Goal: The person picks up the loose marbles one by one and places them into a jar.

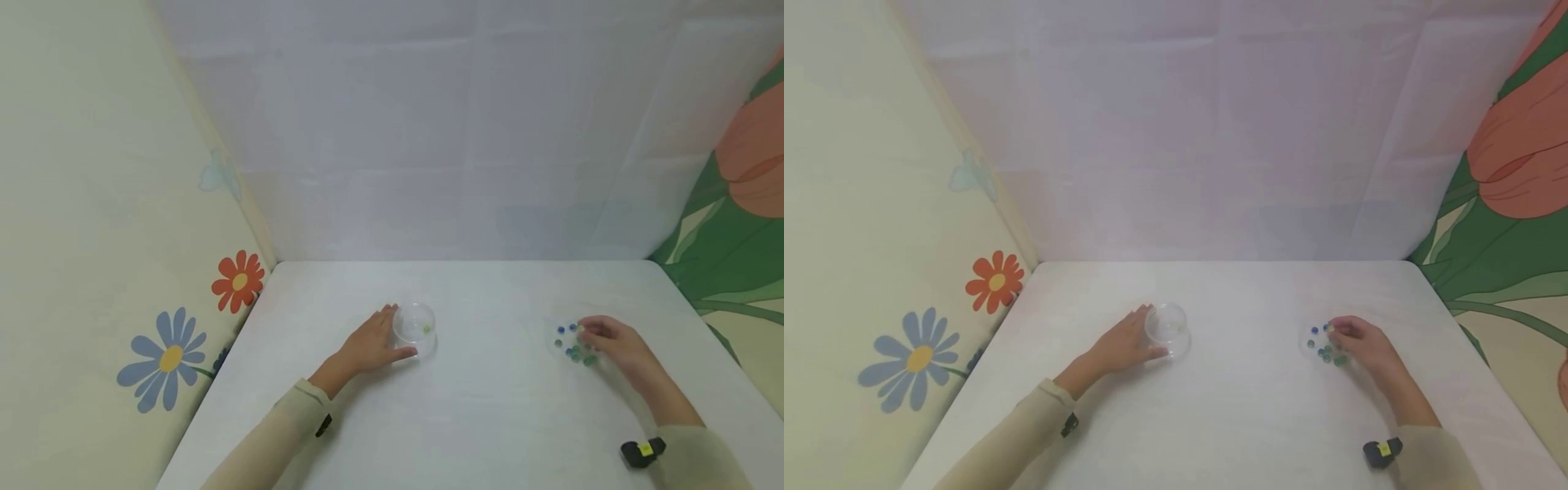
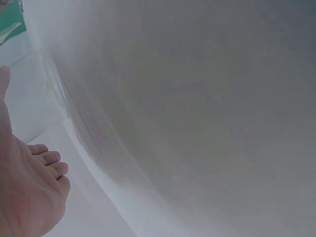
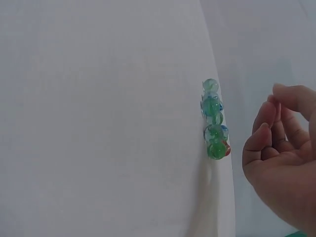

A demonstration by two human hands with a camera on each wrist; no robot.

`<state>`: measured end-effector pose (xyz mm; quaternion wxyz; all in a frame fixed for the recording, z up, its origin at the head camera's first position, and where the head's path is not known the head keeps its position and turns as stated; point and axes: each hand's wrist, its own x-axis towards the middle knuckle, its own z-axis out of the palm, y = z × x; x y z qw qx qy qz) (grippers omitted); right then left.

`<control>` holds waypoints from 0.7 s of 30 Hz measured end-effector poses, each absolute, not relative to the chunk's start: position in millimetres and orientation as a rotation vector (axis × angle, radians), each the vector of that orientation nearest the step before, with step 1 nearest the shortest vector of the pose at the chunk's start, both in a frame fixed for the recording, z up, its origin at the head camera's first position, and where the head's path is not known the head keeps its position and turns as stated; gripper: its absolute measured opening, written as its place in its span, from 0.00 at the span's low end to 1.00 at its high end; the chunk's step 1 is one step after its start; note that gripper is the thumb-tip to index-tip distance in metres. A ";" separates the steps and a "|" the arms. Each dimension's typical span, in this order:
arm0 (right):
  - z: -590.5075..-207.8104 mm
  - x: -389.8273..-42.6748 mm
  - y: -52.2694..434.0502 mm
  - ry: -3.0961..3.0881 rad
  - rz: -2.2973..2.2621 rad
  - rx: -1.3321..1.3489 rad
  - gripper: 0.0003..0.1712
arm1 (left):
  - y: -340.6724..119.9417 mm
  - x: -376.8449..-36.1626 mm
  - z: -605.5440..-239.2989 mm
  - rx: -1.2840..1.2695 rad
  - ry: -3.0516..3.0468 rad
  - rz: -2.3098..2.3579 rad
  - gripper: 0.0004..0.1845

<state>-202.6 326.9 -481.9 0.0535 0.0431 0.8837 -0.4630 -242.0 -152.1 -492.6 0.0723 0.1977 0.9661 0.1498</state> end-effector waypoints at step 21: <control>-474.8 -193.5 296.9 2.635 -1.454 0.063 0.28 | -151.8 -241.0 -493.3 0.617 2.932 0.425 0.60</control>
